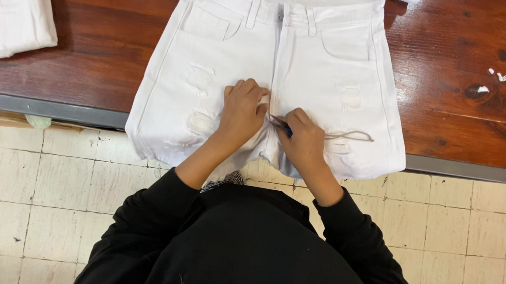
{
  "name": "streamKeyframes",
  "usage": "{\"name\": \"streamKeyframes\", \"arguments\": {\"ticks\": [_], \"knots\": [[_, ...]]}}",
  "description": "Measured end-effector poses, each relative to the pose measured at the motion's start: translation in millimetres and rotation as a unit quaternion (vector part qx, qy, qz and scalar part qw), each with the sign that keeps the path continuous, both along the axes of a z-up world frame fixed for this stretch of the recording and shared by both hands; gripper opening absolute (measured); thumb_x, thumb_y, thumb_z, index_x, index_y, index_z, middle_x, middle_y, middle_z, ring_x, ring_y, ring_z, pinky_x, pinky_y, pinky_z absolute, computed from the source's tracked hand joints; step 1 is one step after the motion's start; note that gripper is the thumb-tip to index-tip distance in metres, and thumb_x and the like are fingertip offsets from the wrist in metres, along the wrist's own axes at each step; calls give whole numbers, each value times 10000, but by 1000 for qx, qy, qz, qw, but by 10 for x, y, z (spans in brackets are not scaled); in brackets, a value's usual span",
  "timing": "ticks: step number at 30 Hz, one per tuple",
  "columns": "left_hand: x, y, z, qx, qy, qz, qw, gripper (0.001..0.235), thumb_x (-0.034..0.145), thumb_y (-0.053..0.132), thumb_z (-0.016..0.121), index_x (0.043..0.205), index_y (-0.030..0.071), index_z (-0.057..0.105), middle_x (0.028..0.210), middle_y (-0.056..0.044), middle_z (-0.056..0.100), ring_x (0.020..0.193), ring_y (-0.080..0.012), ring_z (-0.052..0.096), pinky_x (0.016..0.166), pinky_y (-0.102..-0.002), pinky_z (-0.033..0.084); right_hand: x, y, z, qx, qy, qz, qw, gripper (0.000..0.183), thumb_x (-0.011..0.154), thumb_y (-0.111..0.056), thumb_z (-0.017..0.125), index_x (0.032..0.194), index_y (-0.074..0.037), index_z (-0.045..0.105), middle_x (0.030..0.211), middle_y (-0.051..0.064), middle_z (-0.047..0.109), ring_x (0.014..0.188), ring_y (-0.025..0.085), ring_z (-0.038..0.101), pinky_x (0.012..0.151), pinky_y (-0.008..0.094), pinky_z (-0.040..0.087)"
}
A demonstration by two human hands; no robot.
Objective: The person uses tweezers to pull threads from the fabric of white jeans laid on a wooden table, creating distressed holes. They then use scissors to trim loose threads at the hem and continue pulling threads from the waistband area.
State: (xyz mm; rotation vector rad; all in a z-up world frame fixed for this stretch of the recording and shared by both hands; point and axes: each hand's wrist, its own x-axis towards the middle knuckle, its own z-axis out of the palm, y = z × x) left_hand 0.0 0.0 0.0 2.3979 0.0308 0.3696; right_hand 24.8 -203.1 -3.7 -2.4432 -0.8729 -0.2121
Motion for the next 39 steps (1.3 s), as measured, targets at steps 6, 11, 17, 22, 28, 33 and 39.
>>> {"name": "streamKeyframes", "arguments": {"ticks": [6,11,17,22,28,33,39], "knots": [[224,-92,-295,-60,45,63,995,77,915,182,847,964,155,795,803,39,600,942,-197,608,1038,-464,298,-7,7,-62,-32,-38,9,999,92,937,-173,824,956,-128,746,925,-53,667,771,205,739,623,307,576],[232,-127,-137,-10,54,63,996,94,962,154,783,877,162,743,776,36,575,895,-211,587,992,-459,297,170,-19,256,40,161,53,985,123,994,-186,803,998,-66,775,961,18,722,893,283,771,720,345,589],[124,-232,-96,140,0,49,989,111,1013,54,670,925,69,604,865,-87,477,919,-300,495,922,-487,285,842,-196,782,36,392,144,908,165,1018,-198,781,1074,-50,829,1003,137,819,1011,352,794,908,457,588],[20,-276,-63,60,12,100,993,126,1036,-21,585,985,87,544,870,-71,465,942,-288,516,973,-471,291,1517,-64,939,-7,338,197,920,223,1110,-280,710,1096,-86,818,960,126,819,966,329,779,915,445,571],[-25,-342,-68,7,17,159,987,109,1030,34,680,1009,120,616,874,-50,588,974,-281,601,1058,-502,302,1884,516,846,8,265,396,879,56,1038,-66,780,1083,-67,814,1047,97,815,1007,303,776,930,420,580],[28,-491,-132,-31,6,201,979,66,985,109,787,960,112,725,927,-36,603,1028,-261,579,1091,-562,279,2002,753,959,-85,320,481,812,172,948,7,802,1098,-65,844,992,132,824,999,352,788,973,489,600],[76,-581,-124,67,2,215,974,122,1007,49,708,914,84,638,884,-39,473,970,-270,499,1000,-517,288,2107,879,1085,-168,328,507,779,228,1007,-281,809,1140,-102,857,1066,132,841,1025,352,792,980,482,591]]}}
